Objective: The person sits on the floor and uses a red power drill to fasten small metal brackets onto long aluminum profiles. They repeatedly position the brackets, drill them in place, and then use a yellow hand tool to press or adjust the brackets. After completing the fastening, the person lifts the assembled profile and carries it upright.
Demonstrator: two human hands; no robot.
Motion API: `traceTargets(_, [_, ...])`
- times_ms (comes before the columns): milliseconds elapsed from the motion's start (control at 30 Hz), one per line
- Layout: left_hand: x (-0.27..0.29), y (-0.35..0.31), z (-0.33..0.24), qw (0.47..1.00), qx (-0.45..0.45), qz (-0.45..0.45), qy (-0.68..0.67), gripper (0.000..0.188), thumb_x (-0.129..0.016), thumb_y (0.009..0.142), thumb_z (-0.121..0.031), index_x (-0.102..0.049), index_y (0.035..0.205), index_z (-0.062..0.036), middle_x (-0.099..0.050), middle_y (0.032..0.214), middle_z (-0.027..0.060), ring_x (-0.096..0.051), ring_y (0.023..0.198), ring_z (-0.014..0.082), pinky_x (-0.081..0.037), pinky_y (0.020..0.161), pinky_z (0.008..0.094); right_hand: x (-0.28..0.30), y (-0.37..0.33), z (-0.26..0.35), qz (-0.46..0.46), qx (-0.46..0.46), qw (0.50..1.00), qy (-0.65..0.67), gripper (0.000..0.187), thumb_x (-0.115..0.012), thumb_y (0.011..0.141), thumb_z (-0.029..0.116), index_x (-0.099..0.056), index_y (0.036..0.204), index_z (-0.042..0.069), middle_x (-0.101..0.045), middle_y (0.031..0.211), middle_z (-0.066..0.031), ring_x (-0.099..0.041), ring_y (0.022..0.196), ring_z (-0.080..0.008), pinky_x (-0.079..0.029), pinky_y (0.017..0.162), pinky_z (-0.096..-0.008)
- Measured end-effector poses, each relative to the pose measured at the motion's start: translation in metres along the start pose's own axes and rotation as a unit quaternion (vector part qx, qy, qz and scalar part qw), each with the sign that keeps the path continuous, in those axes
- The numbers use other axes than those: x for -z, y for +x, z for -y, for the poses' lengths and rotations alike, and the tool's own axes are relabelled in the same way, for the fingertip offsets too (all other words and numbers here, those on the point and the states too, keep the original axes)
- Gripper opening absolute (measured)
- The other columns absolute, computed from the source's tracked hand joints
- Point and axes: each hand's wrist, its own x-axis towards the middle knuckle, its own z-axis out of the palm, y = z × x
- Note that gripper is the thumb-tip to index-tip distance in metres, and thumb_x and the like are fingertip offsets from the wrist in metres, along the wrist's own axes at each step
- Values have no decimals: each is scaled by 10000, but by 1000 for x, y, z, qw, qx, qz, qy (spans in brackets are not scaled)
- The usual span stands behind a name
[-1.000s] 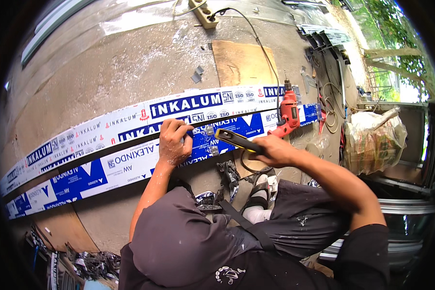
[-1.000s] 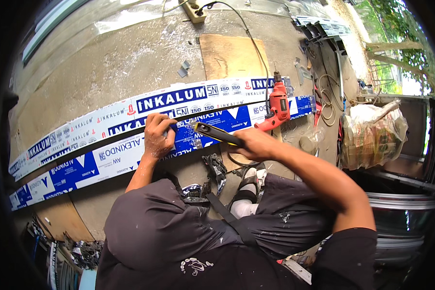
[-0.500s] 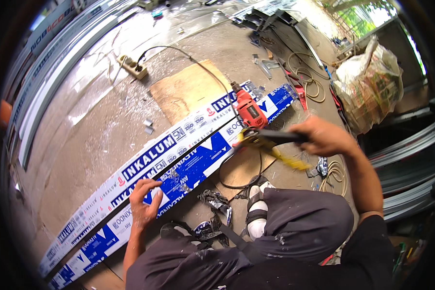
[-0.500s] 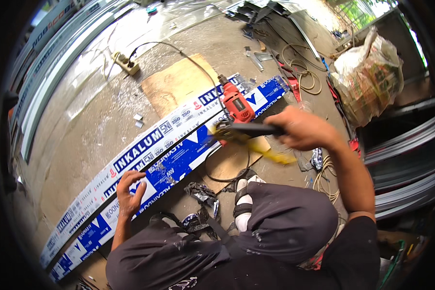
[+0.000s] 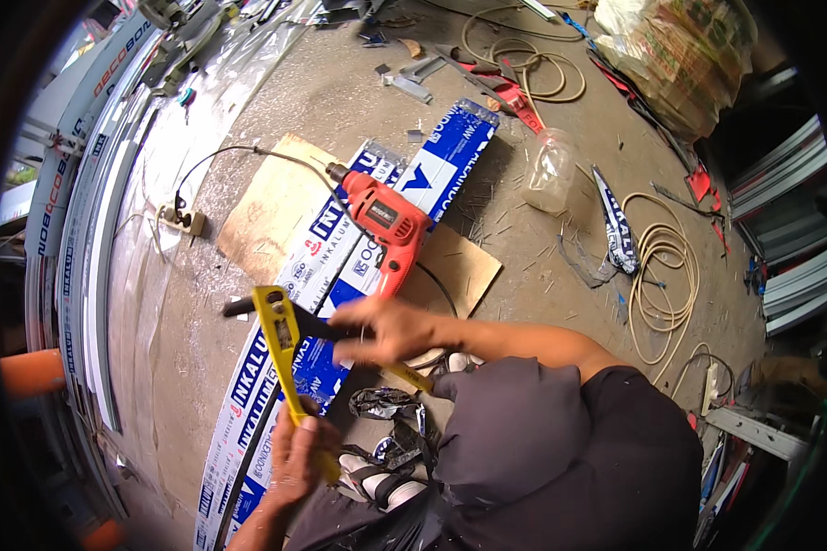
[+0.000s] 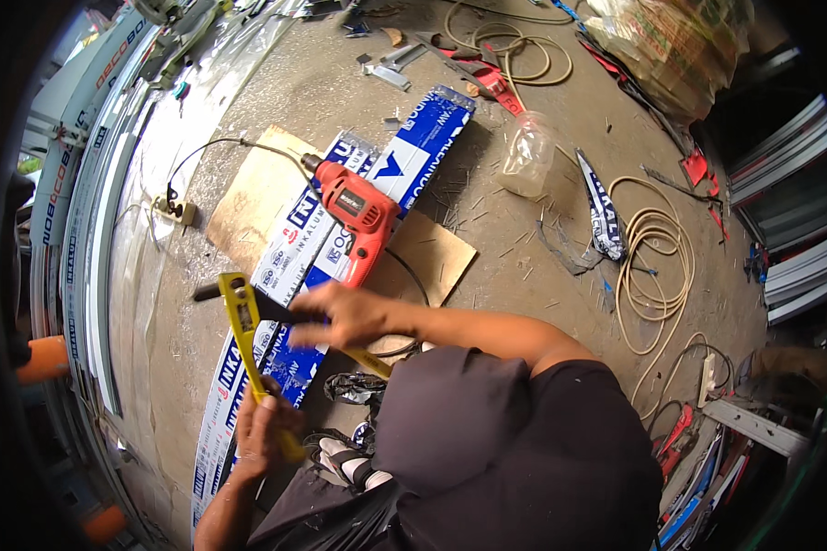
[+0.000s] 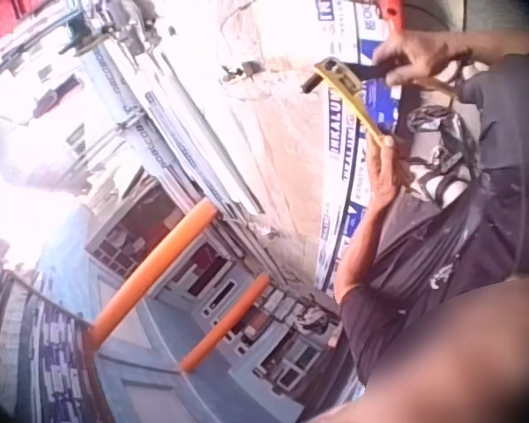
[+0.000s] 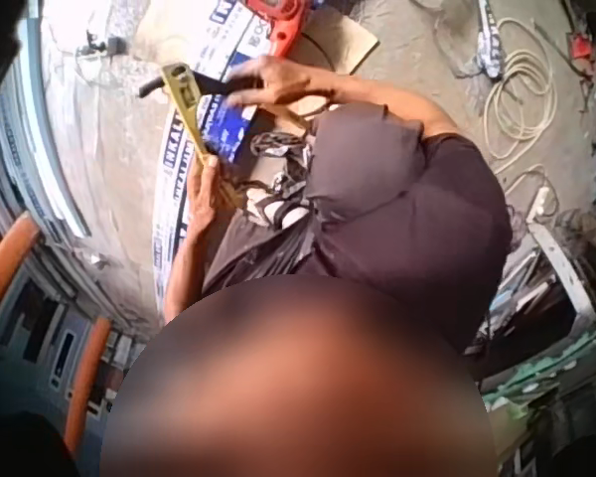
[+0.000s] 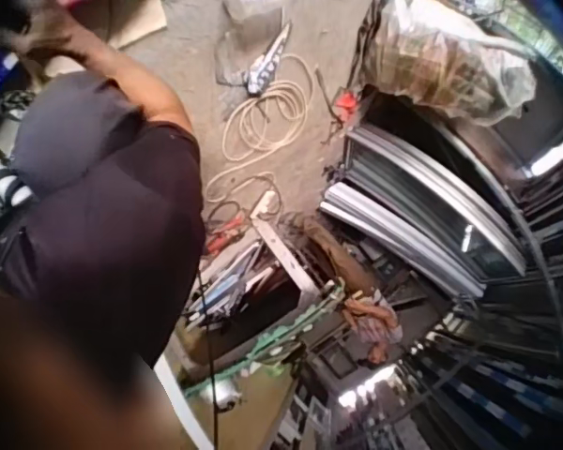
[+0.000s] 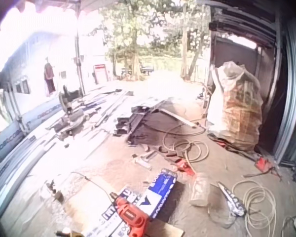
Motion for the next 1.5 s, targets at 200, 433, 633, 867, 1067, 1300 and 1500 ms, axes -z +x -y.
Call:
traceTargets(200, [16, -5, -12, 988, 16, -64, 143, 349, -581, 1095, -208, -554, 1371, 4, -532, 766, -19, -503, 627, 74, -427, 589, 259, 161, -65, -76, -519, -128, 699, -474, 211, -705, 1004, 186, -788, 1042, -5, -768, 973, -213, -739, 908, -387, -584, 816, -467])
traceTargets(433, [10, -3, -19, 959, 47, -70, 270, 351, -602, 1097, -214, -588, 1369, 8, -563, 820, -22, -519, 668, 66, -414, 598, 256, 206, -94, -149, -470, -203, 688, -515, 239, -716, 957, 107, -752, 1025, -119, -727, 961, -298, -688, 989, -469, -548, 928, -499])
traceTargets(633, [-2, -1, -21, 921, 48, -42, 383, 364, -630, 1072, -195, -606, 1363, 23, -661, 890, 83, -598, 775, 131, -486, 689, 326, 215, -89, -142, -436, -284, 637, -569, 154, -630, 1007, 142, -679, 1071, 12, -694, 1111, -248, -714, 1003, -455, -577, 858, -542])
traceTargets(867, [-16, -1, -31, 895, 31, 2, 445, 383, -668, 1052, -248, -632, 1319, 24, -707, 832, 223, -697, 692, 277, -517, 657, 410, 214, -85, -129, -380, -293, 656, -583, 175, -677, 973, 88, -638, 1105, -19, -657, 1158, -251, -728, 1023, -443, -602, 854, -533])
traceTargets(1067, [-11, -4, -26, 882, -1, 15, 471, 435, -669, 1031, -237, -624, 1327, 78, -695, 756, 263, -709, 653, 381, -498, 610, 466, 210, -61, -113, -444, -317, 689, -477, 308, -683, 1015, 115, -636, 1283, -28, -723, 1017, -166, -745, 904, -351, -618, 823, -465])
traceTargets(1300, [-9, -8, -24, 888, 15, 1, 459, 421, -665, 1028, -224, -626, 1316, 81, -705, 759, 254, -718, 660, 365, -515, 619, 456, 92, -17, -22, -238, -25, 970, -42, 275, -675, 1034, 27, -750, 1299, 26, -763, 1012, -38, -714, 871, -90, -614, 749, -250])
traceTargets(1500, [-9, -12, -28, 892, 25, -6, 452, 375, -658, 1031, -227, -638, 1268, 63, -708, 760, 245, -703, 641, 371, -502, 617, 467, 13, 3, 17, -156, 18, 985, 69, 205, -733, 1008, -17, -685, 1207, -18, -782, 1045, -105, -775, 986, -153, -638, 861, -283])
